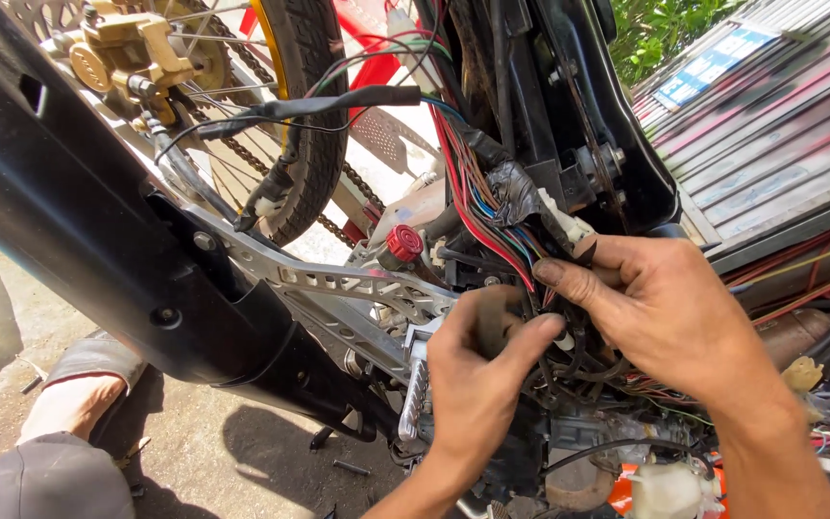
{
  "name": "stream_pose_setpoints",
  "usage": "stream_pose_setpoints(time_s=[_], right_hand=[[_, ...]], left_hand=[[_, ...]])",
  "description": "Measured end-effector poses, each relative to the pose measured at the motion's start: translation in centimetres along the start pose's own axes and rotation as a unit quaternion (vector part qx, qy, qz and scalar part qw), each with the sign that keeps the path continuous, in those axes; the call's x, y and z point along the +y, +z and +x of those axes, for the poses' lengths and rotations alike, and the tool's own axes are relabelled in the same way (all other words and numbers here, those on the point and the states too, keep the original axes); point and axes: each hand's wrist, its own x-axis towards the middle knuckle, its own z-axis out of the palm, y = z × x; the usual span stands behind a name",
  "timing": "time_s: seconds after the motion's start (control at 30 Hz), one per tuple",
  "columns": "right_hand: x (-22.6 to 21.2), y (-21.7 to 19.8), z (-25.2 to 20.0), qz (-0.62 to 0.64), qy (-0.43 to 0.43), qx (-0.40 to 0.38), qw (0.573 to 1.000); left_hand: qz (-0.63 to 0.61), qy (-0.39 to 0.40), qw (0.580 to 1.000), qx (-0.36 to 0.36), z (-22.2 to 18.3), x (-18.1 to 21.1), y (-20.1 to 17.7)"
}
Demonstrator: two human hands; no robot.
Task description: Connecting and organizing electrical wiring harness components on a motorcycle
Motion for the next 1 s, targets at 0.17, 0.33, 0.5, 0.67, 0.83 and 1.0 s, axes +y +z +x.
stream_pose_setpoints(time_s=[0.17, 0.33, 0.5, 0.67, 0.83, 1.0], right_hand=[[1.0, 0.8, -0.7, 0.013, -0.013, 0.055, 0.998], [1.5, 1.0, -0.8, 0.053, -0.04, 0.059, 0.996], [1.7, 1.1, -1.1, 0.033, -0.083, 0.071, 0.993], [2.6, 0.7, -0.6, 0.089, -0.068, 0.025, 0.993], [4.3, 0.2, 0.6, 0.104, -0.099, -0.023, 0.989], [4.6, 0.3, 0.5, 0.111, -0.105, -0.01, 0.988]], left_hand=[[-0.062, 0.044, 0.995, -0.064, 0.7, -1.1, -0.4], [0.0, 0.027, 0.998, -0.059, 0.9, -0.6, -0.8], [0.198, 0.277, 0.94, 0.003, 1.0, -1.1, -0.3], [0.173, 0.278, 0.944, 0.025, 1.0, -1.4, 0.2], [0.042, 0.235, 0.971, -0.012, 1.1, -3.8, -0.1], [-0.167, 0.013, 0.983, -0.071, 1.8, -5.6, -0.6]])
